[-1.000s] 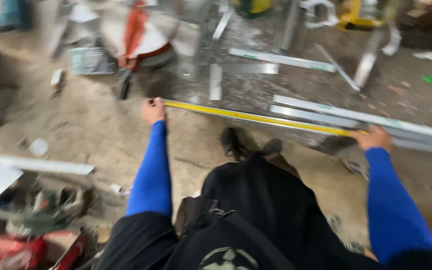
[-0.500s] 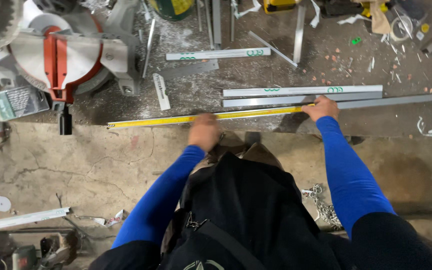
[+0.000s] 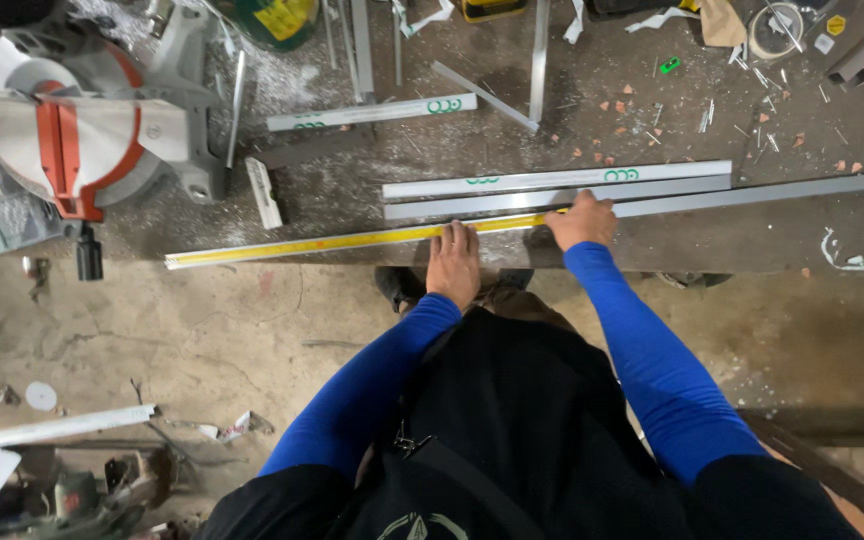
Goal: The person measures and marks metal strips using a tape measure, then cuts the metal strips to length using a miter saw.
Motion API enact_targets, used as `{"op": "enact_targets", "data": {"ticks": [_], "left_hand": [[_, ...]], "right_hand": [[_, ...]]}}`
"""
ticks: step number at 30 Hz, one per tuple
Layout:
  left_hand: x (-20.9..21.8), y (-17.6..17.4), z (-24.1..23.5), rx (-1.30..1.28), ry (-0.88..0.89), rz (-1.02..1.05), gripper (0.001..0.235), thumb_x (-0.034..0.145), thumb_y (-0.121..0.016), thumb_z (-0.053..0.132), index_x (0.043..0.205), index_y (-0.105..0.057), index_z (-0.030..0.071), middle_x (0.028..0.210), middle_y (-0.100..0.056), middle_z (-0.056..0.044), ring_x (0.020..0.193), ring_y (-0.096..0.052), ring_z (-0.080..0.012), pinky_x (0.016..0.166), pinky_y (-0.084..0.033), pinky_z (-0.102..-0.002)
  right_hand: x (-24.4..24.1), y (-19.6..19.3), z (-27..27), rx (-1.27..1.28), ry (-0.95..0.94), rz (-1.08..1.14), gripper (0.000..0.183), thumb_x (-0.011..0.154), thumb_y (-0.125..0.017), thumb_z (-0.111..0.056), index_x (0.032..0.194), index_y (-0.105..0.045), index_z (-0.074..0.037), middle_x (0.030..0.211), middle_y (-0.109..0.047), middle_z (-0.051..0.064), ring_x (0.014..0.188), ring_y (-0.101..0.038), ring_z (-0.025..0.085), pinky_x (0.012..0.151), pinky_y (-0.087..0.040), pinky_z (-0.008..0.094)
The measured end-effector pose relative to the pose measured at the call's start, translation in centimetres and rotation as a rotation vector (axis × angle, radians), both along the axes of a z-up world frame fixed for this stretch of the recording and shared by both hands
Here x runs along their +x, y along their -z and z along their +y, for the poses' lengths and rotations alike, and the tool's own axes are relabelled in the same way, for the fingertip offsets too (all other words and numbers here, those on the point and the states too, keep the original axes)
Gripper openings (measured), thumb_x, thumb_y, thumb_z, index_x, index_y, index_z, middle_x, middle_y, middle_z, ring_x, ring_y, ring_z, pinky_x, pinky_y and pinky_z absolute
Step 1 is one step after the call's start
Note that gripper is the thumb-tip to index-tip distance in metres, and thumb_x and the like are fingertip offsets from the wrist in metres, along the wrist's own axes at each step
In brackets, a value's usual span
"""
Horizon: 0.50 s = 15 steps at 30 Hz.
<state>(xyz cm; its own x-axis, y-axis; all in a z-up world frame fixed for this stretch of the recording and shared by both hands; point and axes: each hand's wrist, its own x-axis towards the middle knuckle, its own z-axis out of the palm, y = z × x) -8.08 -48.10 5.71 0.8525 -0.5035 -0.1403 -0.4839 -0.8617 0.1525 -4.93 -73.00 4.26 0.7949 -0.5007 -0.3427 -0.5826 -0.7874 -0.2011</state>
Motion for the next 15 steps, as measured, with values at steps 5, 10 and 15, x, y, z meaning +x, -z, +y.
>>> {"op": "enact_targets", "data": {"ticks": [5,10,15], "left_hand": [[-0.8,0.0,-2.8,0.052,-0.153,0.06,0.069,0.09,-0.054,0.021,0.152,-0.037,-0.005,0.15,-0.038,-0.035,0.141,-0.036,-0.0523,0.116,-0.032,-0.055],[-1.2,-2.5,-4.0,0.044,-0.271,0.192,0.09,0.077,-0.07,0.025,0.156,-0.032,0.006,0.156,-0.032,-0.033,0.146,-0.029,-0.0513,0.118,-0.026,-0.058],[-0.2,-4.3,-3.8,0.046,-0.257,0.257,0.106,0.066,-0.081,0.028,0.158,-0.031,0.008,0.157,-0.031,-0.03,0.147,-0.026,-0.0501,0.119,-0.024,-0.059]], "right_hand": [[0.1,-2.3,0.2,0.069,-0.003,0.035,0.066,0.07,-0.083,-0.043,0.118,-0.068,-0.001,0.117,-0.062,0.033,0.106,-0.064,0.049,0.092,-0.053,0.055],[0.5,-4.5,0.1,0.061,-0.05,0.131,0.07,0.073,-0.08,-0.048,0.127,-0.066,-0.005,0.127,-0.059,0.031,0.118,-0.061,0.048,0.098,-0.049,0.058],[1.2,-7.4,0.2,0.136,-0.086,0.226,0.085,0.081,-0.071,-0.07,0.139,-0.057,-0.009,0.142,-0.049,0.028,0.132,-0.05,0.049,0.109,-0.034,0.067]]}}
